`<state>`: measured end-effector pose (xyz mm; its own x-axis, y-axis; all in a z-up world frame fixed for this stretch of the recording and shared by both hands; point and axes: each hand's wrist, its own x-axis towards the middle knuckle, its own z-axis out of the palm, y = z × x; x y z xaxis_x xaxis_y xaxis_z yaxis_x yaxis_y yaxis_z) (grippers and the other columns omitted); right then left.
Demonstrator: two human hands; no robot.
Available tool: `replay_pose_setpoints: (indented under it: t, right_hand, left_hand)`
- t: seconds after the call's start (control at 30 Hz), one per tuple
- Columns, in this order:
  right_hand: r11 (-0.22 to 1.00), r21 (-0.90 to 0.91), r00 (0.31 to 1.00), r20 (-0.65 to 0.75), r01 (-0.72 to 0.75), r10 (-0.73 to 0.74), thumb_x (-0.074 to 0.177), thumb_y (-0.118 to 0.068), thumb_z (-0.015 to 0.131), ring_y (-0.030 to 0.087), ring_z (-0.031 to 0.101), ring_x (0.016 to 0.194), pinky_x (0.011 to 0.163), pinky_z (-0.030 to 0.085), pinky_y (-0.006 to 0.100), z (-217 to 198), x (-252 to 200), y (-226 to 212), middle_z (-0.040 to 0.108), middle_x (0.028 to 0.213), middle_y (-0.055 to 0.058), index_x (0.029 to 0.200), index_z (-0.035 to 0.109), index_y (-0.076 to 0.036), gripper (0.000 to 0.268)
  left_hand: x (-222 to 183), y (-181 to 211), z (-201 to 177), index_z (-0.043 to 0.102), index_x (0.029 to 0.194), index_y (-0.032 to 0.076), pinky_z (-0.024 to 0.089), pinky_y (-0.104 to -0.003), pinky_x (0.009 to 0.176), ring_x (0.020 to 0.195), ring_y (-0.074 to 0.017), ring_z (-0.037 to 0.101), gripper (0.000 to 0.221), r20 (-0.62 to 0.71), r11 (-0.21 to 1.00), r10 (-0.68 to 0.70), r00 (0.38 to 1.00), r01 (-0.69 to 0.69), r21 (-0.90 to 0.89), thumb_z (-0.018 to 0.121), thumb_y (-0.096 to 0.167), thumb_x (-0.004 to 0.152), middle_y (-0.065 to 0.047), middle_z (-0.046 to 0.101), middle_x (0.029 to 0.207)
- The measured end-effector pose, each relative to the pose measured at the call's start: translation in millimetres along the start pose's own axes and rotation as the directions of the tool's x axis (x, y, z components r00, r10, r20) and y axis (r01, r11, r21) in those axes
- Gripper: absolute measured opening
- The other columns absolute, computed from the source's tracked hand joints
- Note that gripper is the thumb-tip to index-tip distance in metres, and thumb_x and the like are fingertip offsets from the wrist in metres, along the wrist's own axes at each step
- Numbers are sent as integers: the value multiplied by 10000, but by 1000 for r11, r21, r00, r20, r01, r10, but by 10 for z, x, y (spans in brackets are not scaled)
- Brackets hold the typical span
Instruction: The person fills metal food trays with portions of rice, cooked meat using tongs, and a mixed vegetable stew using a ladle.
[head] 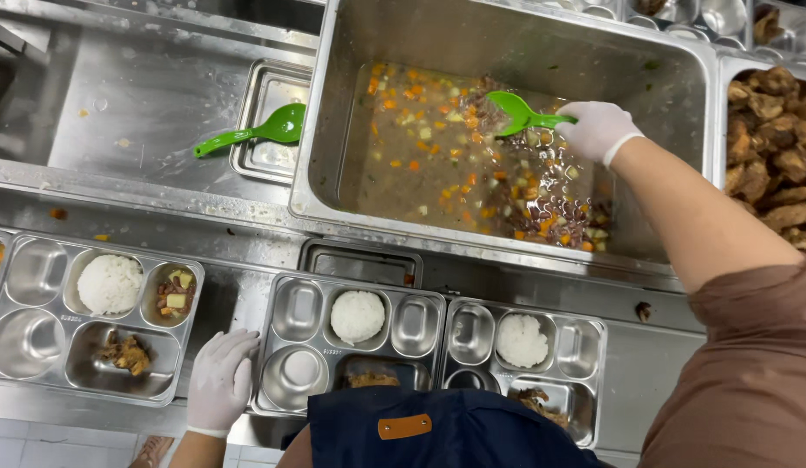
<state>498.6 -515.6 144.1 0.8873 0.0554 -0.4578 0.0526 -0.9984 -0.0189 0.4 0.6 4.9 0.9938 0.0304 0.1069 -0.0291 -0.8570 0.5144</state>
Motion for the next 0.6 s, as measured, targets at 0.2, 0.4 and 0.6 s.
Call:
replay_pose_setpoints:
  t: [0.2, 0.4, 0.6]
  right_hand:
    - [967, 226, 989, 61, 122, -138, 1014, -302, 484, 241, 538, 699, 640, 424, 403, 11, 112, -990, 667, 906, 83, 1277, 702, -213, 353]
    - [939, 199, 947, 105, 280, -305, 1029, -288, 511, 223, 583, 756, 731, 458, 364, 133, 79, -1550, 691, 949, 46, 1327, 687, -222, 352]
    - [917, 123, 884, 244, 378, -398, 1036, -325, 482, 243, 597, 1188, 1027, 456, 396, 261, -267, -1733, 660, 1363, 6, 1393, 651, -230, 406]
  left_hand:
    - [36, -54, -3, 729, 1103, 117, 468, -470, 1115, 1166, -217, 684, 356, 11, 999, 15, 1000, -15, -35, 406, 188, 973, -14, 746, 1220]
    - [94, -29, -75, 730, 1074, 121, 480, -462, 1077, 1152, -239, 696, 375, -9, 997, 17, 1000, -17, -79, 383, 247, 1009, -26, 749, 1207]
    - [100, -30, -92, 732, 1049, 110, 488, -461, 1054, 1117, -250, 699, 384, -27, 993, 27, 999, -30, -116, 382, 265, 1013, -33, 752, 1177]
